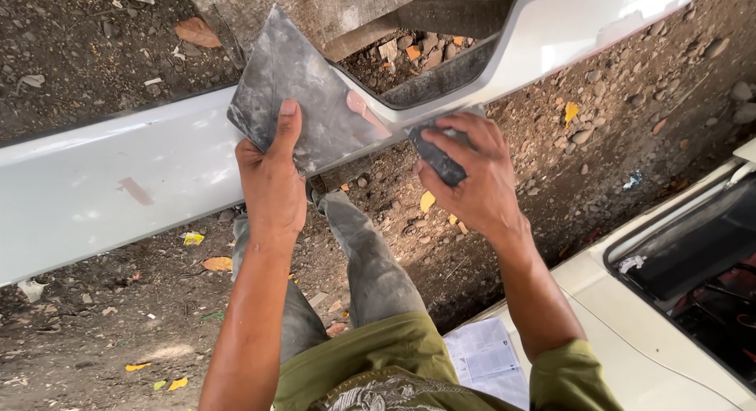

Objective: The person sands a white car bumper with a sanding block and a scraper, moving along the surface to smooth it. The person then picks up a roll of tape and applies it to the edge of the bumper.

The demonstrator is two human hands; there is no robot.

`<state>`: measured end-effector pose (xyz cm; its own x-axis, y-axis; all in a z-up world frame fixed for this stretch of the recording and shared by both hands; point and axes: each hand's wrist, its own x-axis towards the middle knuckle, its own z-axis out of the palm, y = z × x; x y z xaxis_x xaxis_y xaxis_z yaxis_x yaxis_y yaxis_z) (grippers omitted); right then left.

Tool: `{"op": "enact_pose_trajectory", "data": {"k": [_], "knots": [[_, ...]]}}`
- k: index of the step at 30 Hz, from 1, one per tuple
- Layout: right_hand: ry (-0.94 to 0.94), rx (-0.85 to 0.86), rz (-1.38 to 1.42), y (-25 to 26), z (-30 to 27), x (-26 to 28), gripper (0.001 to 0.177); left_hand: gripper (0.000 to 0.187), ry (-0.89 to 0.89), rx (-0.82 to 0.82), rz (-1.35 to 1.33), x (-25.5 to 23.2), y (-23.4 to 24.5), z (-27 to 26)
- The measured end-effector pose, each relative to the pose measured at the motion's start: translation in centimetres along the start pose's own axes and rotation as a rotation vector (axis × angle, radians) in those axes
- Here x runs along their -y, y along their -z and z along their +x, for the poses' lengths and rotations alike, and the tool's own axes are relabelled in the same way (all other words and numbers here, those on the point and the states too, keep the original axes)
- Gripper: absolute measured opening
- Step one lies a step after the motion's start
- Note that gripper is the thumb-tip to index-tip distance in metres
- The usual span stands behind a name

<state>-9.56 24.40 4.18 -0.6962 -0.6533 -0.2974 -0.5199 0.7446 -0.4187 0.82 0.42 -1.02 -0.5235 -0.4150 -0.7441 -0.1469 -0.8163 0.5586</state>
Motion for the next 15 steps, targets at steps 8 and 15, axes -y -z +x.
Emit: {"op": "enact_pose_trajectory", "data": {"k": [8,15], "knots": [[0.005,0.086,0.039,0.0,0.0,-1.1,0.032,0.023,0.011,0.005,-0.025,0.1,0.1,0.2],[0.036,0.004,0.000,0.1,-1.0,-3.1,0.033,0.024,0.019,-0.026,-0.002,0.1,0.0,0.1]]}}
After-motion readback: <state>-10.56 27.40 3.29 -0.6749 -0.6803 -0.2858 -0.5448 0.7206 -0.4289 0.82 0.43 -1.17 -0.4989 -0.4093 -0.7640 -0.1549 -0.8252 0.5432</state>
